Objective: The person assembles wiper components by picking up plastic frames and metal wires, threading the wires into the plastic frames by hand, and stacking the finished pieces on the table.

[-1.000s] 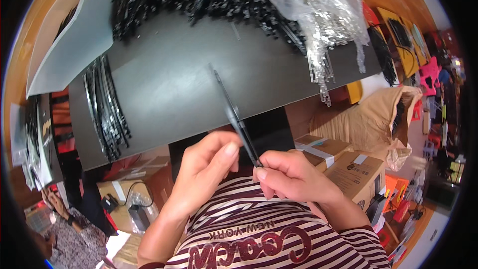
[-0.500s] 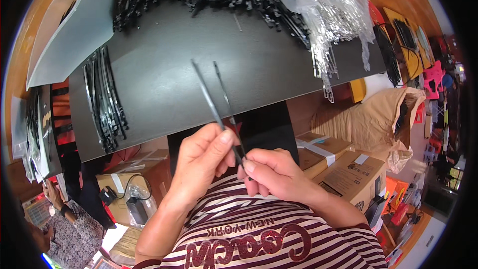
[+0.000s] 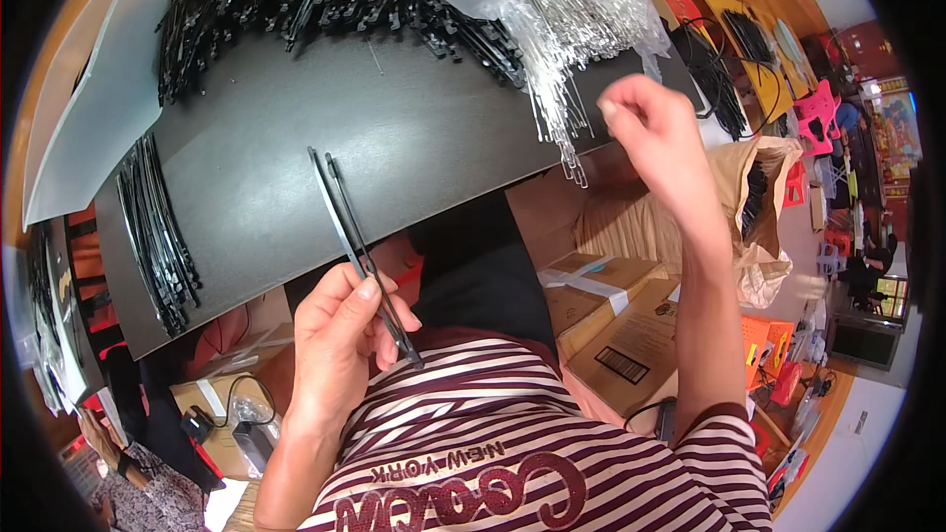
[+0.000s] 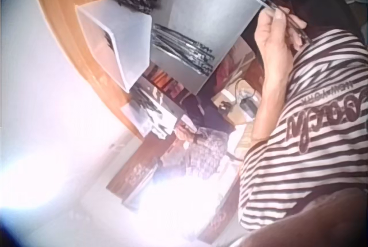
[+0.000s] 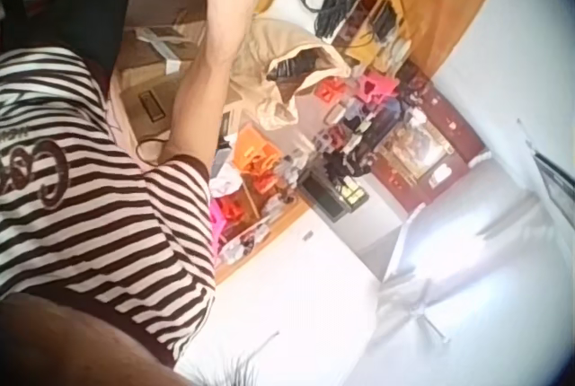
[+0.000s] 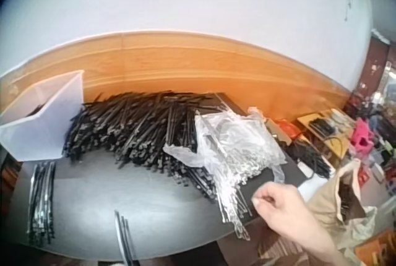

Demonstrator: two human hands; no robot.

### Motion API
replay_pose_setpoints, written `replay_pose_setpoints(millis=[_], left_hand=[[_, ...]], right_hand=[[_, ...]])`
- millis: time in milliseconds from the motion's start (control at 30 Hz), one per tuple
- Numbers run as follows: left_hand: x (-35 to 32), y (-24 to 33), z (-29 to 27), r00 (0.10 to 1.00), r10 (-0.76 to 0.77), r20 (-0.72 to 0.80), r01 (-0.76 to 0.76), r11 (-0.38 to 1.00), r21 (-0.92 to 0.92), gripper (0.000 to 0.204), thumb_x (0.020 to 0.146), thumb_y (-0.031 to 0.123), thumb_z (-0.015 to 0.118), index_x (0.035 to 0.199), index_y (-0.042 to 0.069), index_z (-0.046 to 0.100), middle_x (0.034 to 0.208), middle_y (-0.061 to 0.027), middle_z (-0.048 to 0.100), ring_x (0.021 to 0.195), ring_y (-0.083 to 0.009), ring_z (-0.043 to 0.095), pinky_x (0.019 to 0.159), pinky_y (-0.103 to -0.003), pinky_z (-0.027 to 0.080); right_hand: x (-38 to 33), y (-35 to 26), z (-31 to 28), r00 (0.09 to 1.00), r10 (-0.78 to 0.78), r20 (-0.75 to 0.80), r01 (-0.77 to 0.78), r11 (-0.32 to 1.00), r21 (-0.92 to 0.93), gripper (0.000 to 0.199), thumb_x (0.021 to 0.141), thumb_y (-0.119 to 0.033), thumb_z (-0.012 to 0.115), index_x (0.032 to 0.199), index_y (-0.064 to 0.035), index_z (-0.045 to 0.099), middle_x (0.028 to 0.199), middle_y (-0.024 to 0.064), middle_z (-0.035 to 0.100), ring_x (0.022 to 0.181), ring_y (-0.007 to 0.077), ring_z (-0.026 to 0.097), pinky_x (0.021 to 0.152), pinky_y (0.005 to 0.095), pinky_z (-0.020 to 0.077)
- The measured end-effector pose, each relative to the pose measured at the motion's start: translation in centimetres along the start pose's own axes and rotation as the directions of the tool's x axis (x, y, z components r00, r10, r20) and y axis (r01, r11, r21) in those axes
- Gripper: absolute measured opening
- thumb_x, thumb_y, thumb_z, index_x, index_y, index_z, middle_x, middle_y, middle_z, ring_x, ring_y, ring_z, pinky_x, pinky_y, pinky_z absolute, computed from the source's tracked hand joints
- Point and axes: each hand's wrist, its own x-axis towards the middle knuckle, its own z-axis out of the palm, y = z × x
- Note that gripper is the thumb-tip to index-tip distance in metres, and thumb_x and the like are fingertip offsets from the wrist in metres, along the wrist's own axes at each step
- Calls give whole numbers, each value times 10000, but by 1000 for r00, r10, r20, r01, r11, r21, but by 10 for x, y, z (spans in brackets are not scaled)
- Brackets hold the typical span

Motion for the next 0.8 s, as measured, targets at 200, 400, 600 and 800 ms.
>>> replay_pose_setpoints(millis=[200,400,600,800], left_hand=[[-6,4,3,998,44,-47,-43,999,33,173,916,203,543,890,32,553,714,-89,594,436,-87,476,384,-184,365],[-7,2,-6,998,51,-40,-48,996,73,160,894,202,582,881,45,553,702,-16,549,470,-53,439,393,-168,315],[-4,6,-5,992,93,-88,-86,993,75,125,878,177,596,868,63,548,731,-11,556,476,-34,434,395,-171,323],[-7,9,-9,991,113,-71,-106,990,96,135,876,183,575,856,58,530,719,-25,547,479,-51,436,407,-179,326]], right_hand=[[36,-9,11,995,17,96,8,966,-259,269,775,-190,554,748,75,593,684,240,597,687,355,609,670,412,464],[32,-7,1,981,72,182,-26,969,-246,236,733,-163,541,714,68,585,605,183,570,600,254,577,593,378,446],[0,-4,-23,950,103,295,-96,995,-40,186,788,-135,554,695,27,554,574,31,518,532,105,470,497,287,379],[-29,-25,-33,904,151,399,-296,896,332,116,876,-130,574,817,-30,563,663,-31,524,549,25,436,474,178,334]])
